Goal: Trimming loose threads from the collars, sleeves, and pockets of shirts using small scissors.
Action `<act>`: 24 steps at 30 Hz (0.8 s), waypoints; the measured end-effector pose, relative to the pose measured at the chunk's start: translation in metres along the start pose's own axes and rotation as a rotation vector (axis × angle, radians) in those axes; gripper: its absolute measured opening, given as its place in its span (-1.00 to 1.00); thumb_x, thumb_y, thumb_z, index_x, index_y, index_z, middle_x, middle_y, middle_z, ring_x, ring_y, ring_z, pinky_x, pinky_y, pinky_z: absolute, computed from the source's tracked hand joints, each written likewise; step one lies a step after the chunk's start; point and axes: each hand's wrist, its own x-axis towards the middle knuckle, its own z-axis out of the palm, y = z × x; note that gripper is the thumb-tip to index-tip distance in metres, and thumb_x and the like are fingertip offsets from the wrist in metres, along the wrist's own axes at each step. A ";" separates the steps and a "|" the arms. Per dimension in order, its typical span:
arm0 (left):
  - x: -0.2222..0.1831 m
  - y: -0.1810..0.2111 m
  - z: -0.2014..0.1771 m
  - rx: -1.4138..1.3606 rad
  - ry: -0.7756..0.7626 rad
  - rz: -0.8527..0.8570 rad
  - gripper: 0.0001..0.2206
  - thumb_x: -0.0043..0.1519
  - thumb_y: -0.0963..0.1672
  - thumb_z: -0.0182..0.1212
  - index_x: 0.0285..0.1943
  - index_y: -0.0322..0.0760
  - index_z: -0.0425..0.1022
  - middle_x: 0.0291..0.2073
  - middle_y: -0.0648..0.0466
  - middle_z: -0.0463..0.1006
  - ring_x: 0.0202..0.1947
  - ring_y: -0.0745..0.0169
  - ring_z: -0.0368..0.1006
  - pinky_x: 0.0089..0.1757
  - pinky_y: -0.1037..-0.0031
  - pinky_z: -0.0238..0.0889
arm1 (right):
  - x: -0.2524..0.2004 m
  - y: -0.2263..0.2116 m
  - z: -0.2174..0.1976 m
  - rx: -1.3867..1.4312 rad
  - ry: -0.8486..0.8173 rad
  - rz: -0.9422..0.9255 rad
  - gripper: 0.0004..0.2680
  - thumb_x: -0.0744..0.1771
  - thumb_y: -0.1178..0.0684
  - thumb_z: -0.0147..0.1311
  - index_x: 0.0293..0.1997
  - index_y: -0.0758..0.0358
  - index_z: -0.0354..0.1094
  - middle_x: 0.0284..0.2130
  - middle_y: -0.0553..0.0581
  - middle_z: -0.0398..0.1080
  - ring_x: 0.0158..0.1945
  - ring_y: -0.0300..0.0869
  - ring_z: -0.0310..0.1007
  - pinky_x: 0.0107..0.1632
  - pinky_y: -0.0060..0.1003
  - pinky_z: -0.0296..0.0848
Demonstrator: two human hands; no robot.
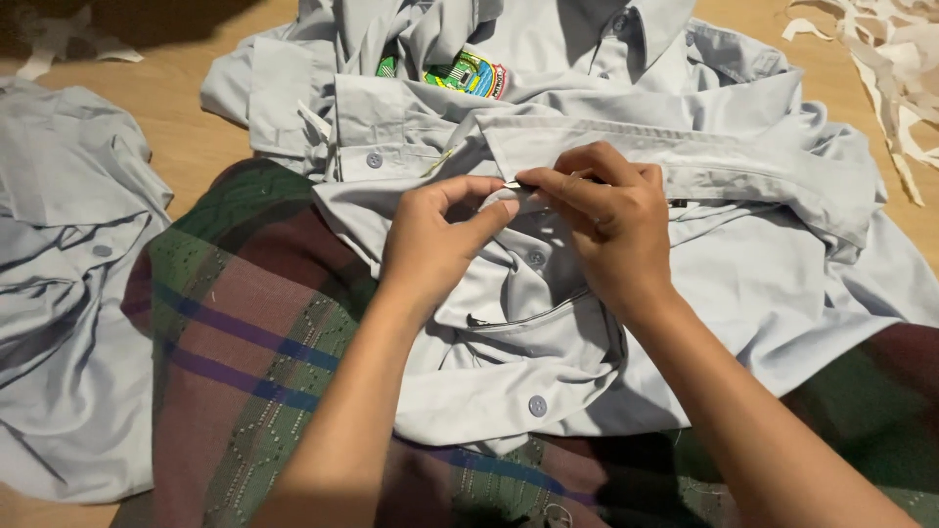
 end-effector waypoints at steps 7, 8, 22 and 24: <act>0.007 -0.008 0.002 -0.157 -0.013 -0.001 -0.72 0.08 -0.05 0.40 -0.04 -0.13 0.70 -0.23 0.06 0.73 -0.09 0.27 0.62 -0.07 0.43 0.46 | -0.006 0.016 0.010 0.151 0.108 -0.005 -0.87 0.37 0.16 0.29 -0.02 0.00 0.61 -0.25 0.02 0.44 -0.18 -0.04 0.60 0.03 -0.22 0.44; 0.008 -0.010 0.002 -0.154 -0.015 0.011 -0.72 0.09 -0.05 0.40 -0.04 -0.13 0.70 -0.22 0.05 0.73 -0.08 0.26 0.63 -0.07 0.42 0.47 | -0.005 0.015 0.009 0.167 0.099 -0.011 -0.86 0.37 0.18 0.29 -0.02 0.02 0.61 -0.26 0.05 0.44 -0.17 0.01 0.61 0.01 -0.19 0.47; 0.009 -0.012 0.002 -0.108 -0.024 -0.016 -0.77 0.08 -0.05 0.43 -0.08 -0.03 0.72 -0.30 0.18 0.72 -0.18 0.41 0.62 -0.12 0.54 0.46 | 0.012 0.017 0.002 0.078 -0.043 -0.099 -0.87 0.36 0.10 0.30 -0.02 -0.08 0.61 -0.22 -0.06 0.44 -0.11 -0.13 0.55 0.13 -0.31 0.19; 0.008 -0.010 0.002 -0.152 -0.026 -0.028 -0.75 0.07 -0.06 0.42 -0.08 -0.09 0.71 -0.30 0.15 0.71 -0.18 0.40 0.59 -0.12 0.52 0.45 | 0.012 0.014 0.003 0.039 -0.016 -0.102 -0.88 0.38 0.08 0.29 -0.02 -0.09 0.61 -0.22 -0.09 0.43 -0.11 -0.17 0.54 0.12 -0.32 0.17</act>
